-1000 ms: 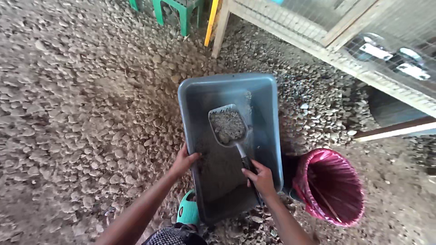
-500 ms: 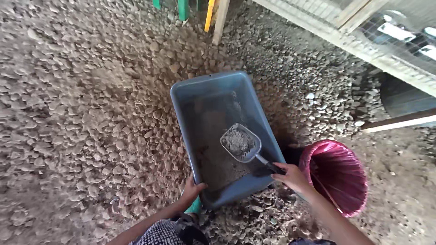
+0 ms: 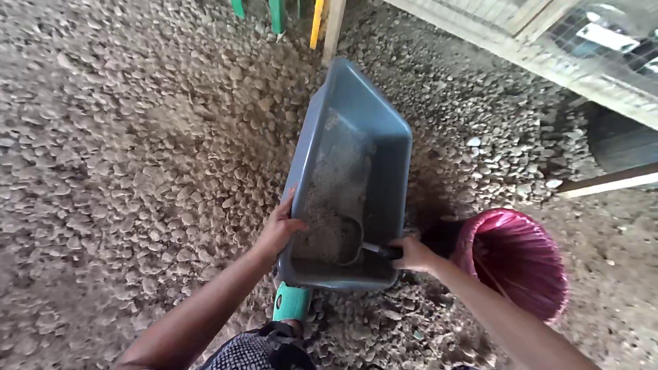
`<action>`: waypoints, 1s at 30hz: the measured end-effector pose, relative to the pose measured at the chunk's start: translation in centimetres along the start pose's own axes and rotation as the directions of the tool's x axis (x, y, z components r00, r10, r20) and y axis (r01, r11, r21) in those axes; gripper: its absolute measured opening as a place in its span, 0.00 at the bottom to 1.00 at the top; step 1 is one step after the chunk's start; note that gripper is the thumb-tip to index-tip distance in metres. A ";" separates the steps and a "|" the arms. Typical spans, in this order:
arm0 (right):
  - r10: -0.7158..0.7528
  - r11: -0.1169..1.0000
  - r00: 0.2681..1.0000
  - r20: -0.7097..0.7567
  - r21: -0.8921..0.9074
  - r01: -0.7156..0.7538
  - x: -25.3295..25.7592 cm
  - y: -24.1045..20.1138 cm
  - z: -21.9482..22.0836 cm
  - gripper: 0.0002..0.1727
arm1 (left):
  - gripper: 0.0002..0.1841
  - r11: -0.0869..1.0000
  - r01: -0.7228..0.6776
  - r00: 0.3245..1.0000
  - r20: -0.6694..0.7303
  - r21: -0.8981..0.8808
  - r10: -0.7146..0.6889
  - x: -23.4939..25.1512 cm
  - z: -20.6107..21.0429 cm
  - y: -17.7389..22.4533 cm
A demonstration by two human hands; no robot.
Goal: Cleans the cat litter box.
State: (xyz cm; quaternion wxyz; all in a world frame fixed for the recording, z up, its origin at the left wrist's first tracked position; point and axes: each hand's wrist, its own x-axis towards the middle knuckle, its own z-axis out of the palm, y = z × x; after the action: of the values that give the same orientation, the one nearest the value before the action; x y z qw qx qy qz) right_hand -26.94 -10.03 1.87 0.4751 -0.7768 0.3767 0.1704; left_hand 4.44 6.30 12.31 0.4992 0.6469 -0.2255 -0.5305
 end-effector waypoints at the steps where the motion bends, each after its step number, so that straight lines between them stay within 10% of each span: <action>1: -0.024 0.999 1.000 -0.014 0.049 0.025 0.4 -0.6 1.0 0.23 | 0.44 1.000 -0.015 1.000 0.010 0.000 0.015 0.0 0.3 0.0; 13: 0.175 0.950 0.945 -0.276 0.299 -0.088 -3.4 -4.2 5.4 0.24 | 0.31 0.976 0.077 0.977 -0.178 -0.202 -0.114 1.8 -5.0 -9.3; 19: 0.353 0.911 0.804 -0.479 0.372 -0.178 -5.6 -5.5 6.4 0.25 | 0.26 0.936 0.067 0.944 -0.281 -0.346 -0.172 1.7 -0.9 -14.5; 30: 0.372 0.858 0.797 -0.476 0.504 -0.099 -5.4 -3.8 7.4 0.24 | 0.31 0.974 0.016 0.979 -0.192 -0.225 -0.061 1.2 1.8 -17.7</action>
State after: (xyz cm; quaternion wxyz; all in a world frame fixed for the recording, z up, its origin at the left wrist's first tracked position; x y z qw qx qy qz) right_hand -27.01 -0.32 3.91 0.4861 -0.6042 0.6239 -0.0971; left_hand -1.01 11.61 -3.78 0.5781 0.6407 -0.1013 -0.4950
